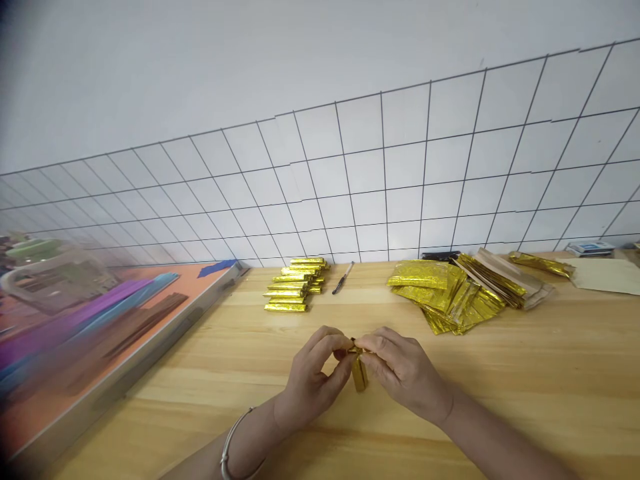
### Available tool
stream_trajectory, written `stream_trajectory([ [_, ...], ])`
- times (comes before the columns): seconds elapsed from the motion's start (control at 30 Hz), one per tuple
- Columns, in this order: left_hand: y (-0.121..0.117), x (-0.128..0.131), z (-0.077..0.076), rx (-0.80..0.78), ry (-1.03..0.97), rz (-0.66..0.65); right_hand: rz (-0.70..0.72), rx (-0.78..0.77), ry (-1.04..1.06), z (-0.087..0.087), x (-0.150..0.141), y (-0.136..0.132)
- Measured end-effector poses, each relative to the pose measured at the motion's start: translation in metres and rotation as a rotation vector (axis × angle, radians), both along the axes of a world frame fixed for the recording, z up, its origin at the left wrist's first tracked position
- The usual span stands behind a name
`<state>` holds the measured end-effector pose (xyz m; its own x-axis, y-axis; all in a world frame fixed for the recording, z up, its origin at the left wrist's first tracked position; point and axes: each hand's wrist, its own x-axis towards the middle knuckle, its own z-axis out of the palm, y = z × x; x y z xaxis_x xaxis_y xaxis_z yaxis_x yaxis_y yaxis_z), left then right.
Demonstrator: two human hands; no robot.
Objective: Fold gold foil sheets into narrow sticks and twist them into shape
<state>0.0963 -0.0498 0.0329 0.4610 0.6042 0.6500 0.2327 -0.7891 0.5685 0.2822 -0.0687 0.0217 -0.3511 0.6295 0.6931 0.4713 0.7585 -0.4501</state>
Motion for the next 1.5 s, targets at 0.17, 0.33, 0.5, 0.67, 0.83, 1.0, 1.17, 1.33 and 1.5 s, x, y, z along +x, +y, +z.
stream_trajectory([
  [0.17, -0.002, -0.001, 0.001, 0.018, 0.009, -0.024, -0.022, 0.004, -0.066, 0.002, 0.003, -0.001],
  [0.33, -0.002, -0.001, -0.002, 0.018, 0.002, -0.026, -0.016, -0.010, -0.103, 0.005, 0.005, -0.002],
  [0.5, -0.002, -0.001, -0.005, 0.031, -0.016, -0.059, -0.016, -0.007, -0.119, 0.009, 0.005, -0.002],
  [0.67, -0.001, -0.001, -0.006, 0.072, -0.029, -0.106, -0.003, -0.001, -0.125, 0.011, 0.005, -0.003],
  [0.83, 0.001, -0.001, -0.007, 0.112, -0.038, -0.109, -0.012, 0.042, -0.176, 0.011, 0.006, -0.004],
  [1.0, 0.001, -0.002, -0.010, 0.126, -0.026, -0.109, -0.053, 0.116, -0.272, 0.012, 0.006, -0.006],
  [1.17, 0.001, -0.002, -0.013, 0.129, -0.041, -0.098, -0.064, 0.152, -0.374, 0.016, 0.006, -0.009],
  [1.33, 0.000, -0.003, -0.013, 0.073, -0.056, -0.114, -0.034, 0.101, -0.335, 0.018, 0.006, -0.010],
  [1.5, 0.001, -0.002, -0.013, 0.051, -0.062, -0.098, 0.027, -0.023, -0.194, 0.017, 0.006, -0.007],
])
